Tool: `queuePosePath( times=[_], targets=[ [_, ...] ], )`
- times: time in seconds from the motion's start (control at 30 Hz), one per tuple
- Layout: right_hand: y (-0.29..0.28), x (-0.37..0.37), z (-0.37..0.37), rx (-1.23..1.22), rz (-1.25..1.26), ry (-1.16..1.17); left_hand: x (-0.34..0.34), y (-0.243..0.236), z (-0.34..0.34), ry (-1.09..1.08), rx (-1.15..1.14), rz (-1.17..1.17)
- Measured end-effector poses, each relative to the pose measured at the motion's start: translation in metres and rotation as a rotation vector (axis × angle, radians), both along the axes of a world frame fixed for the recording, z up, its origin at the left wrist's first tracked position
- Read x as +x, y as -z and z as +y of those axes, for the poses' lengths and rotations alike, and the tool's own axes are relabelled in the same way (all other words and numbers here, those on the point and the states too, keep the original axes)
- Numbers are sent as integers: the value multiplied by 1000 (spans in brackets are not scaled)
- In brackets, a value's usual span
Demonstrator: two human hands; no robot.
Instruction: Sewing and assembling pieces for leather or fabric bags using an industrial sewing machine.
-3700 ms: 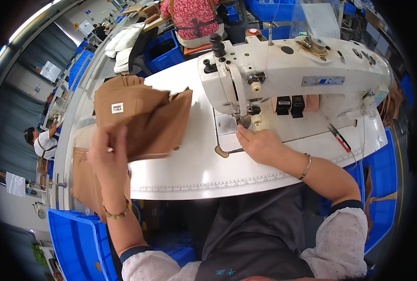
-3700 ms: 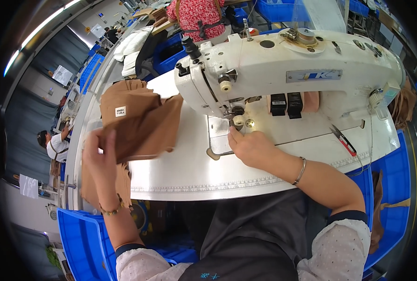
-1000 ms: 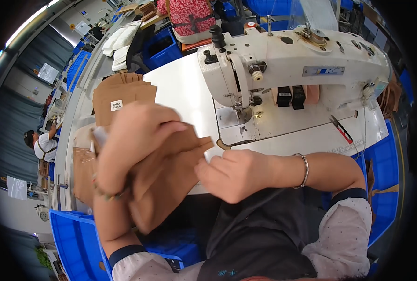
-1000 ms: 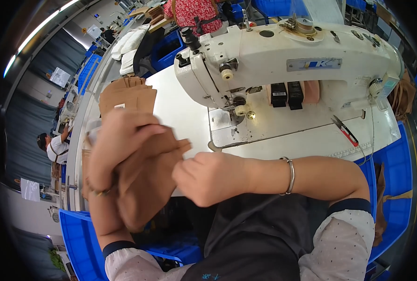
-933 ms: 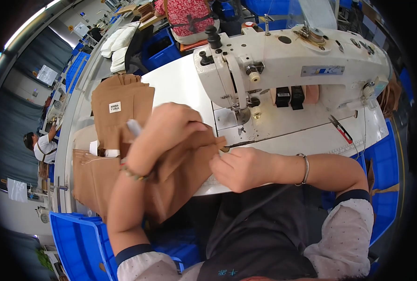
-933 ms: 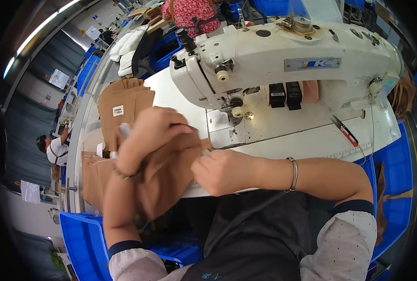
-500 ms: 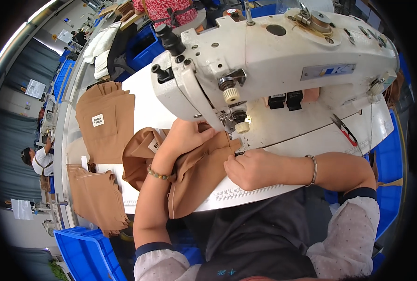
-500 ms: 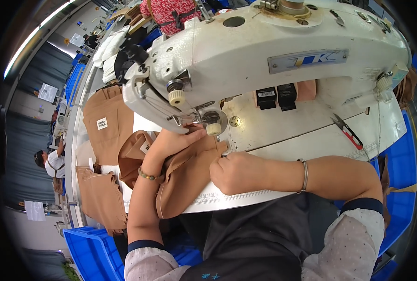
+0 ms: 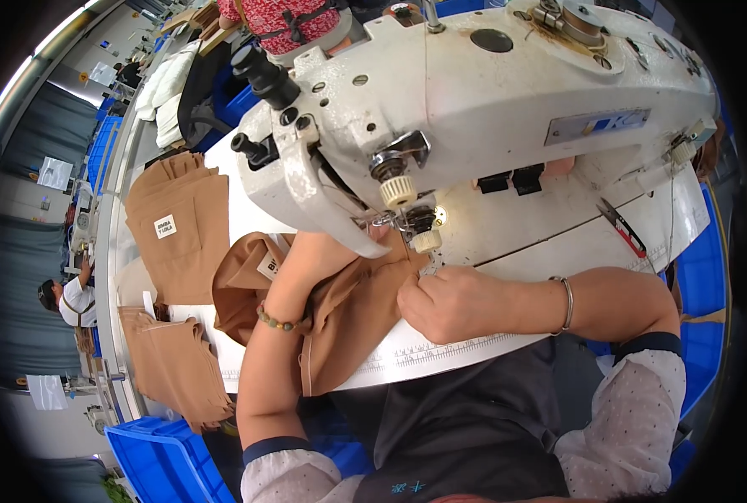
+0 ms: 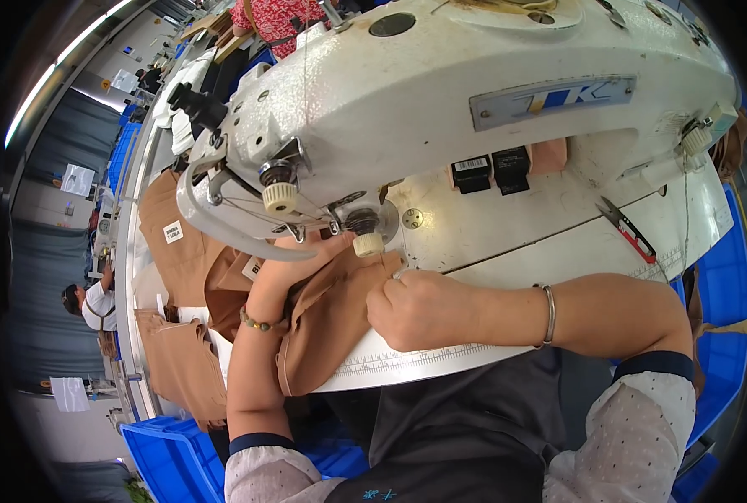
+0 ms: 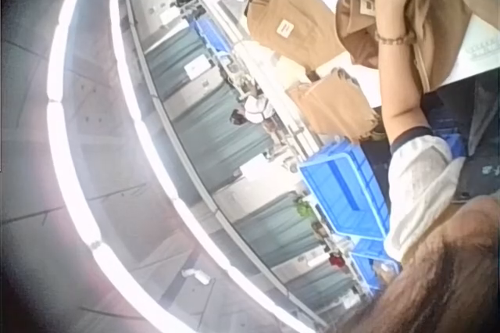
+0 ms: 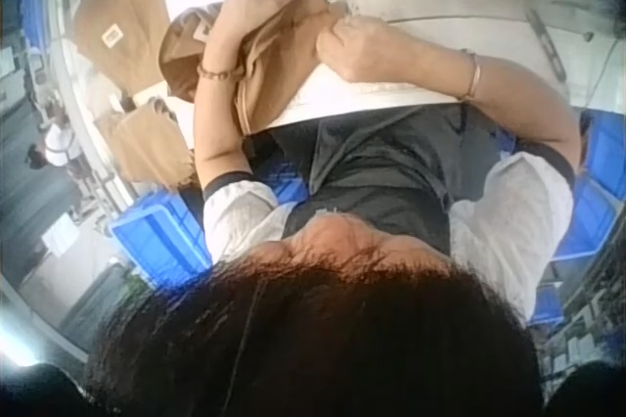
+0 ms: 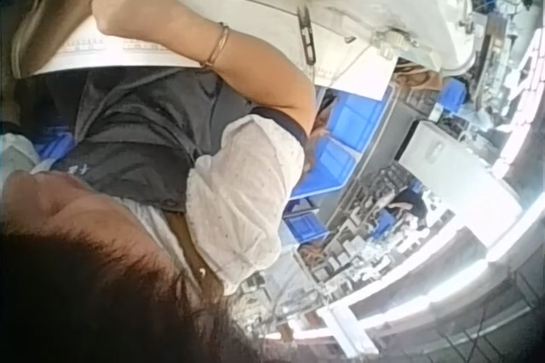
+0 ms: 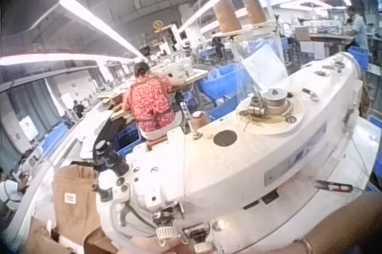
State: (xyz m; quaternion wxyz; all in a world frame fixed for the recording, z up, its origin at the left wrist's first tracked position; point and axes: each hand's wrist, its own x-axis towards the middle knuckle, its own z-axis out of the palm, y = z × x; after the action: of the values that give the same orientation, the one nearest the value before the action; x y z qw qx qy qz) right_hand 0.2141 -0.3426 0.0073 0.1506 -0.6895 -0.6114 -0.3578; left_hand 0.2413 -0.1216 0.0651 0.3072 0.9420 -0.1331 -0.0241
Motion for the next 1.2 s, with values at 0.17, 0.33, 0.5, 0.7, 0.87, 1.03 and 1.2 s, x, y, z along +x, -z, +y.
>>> queuePosePath(
  times=[0.17, 0.33, 0.5, 0.7, 0.87, 1.03, 1.2],
  targets=[
    [-2, 4, -1, -29, 12, 38, 20, 34, 26, 96, 62, 97],
    [-1, 5, 1, -29, 35, 66, 26, 47, 33, 216, 53, -253],
    [3, 4, 3, -8, 40, 51, -4, 2, 13, 1, 133, -138],
    [-13, 8, -8, -2, 28, 55, -113, -39, -47, -53, 392, -360],
    [-7, 10, -4, 72, 73, 8, -102, 16, -44, -124, 547, -590],
    [-9, 13, -5, 87, 41, 3, -92, 4, -27, 38, 639, -814],
    [-1, 3, 0, -30, 56, 19, -96, 14, -19, 131, 588, -684]
  ],
)
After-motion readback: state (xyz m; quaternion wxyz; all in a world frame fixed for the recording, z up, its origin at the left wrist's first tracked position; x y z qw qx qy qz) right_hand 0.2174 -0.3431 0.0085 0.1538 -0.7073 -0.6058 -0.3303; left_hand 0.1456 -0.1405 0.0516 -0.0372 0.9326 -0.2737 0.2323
